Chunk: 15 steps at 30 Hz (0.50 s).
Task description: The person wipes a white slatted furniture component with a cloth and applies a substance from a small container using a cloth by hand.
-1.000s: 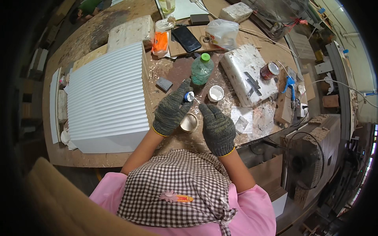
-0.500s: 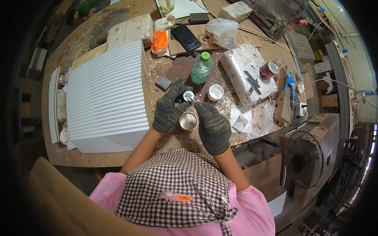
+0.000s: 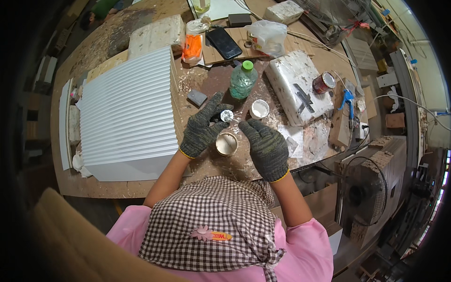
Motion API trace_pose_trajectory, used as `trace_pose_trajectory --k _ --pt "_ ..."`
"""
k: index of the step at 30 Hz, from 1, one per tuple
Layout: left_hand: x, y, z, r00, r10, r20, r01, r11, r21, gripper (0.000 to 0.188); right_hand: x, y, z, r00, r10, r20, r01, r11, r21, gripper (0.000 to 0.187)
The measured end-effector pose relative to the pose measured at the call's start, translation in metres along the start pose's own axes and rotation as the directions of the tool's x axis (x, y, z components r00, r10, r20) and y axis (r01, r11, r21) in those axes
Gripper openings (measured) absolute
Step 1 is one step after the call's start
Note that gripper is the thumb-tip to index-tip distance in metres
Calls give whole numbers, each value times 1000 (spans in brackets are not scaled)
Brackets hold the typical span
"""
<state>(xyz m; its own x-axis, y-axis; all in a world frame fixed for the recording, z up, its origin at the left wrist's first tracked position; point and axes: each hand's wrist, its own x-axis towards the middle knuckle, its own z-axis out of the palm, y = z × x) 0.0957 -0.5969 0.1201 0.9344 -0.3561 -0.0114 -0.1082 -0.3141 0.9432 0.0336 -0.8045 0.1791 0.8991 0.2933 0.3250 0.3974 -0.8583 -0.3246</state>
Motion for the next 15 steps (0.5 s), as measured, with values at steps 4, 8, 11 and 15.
trace_pose_trajectory --k 4,8,11,15 --pt "2 -1 1 999 -43 1 42 993 -110 51 3 0 -2 999 31 18 -33 994 105 45" --pt "3 -3 1 1000 29 -13 -29 999 -36 52 2 1 2 999 36 -33 -36 999 -14 44" --pt "5 -2 -1 997 75 -12 -75 997 24 65 3 2 3 1000 -3 -30 4 1000 15 45" --pt "6 -9 1 1000 29 6 -29 999 -40 72 2 12 -2 993 -104 56 105 994 -20 44"
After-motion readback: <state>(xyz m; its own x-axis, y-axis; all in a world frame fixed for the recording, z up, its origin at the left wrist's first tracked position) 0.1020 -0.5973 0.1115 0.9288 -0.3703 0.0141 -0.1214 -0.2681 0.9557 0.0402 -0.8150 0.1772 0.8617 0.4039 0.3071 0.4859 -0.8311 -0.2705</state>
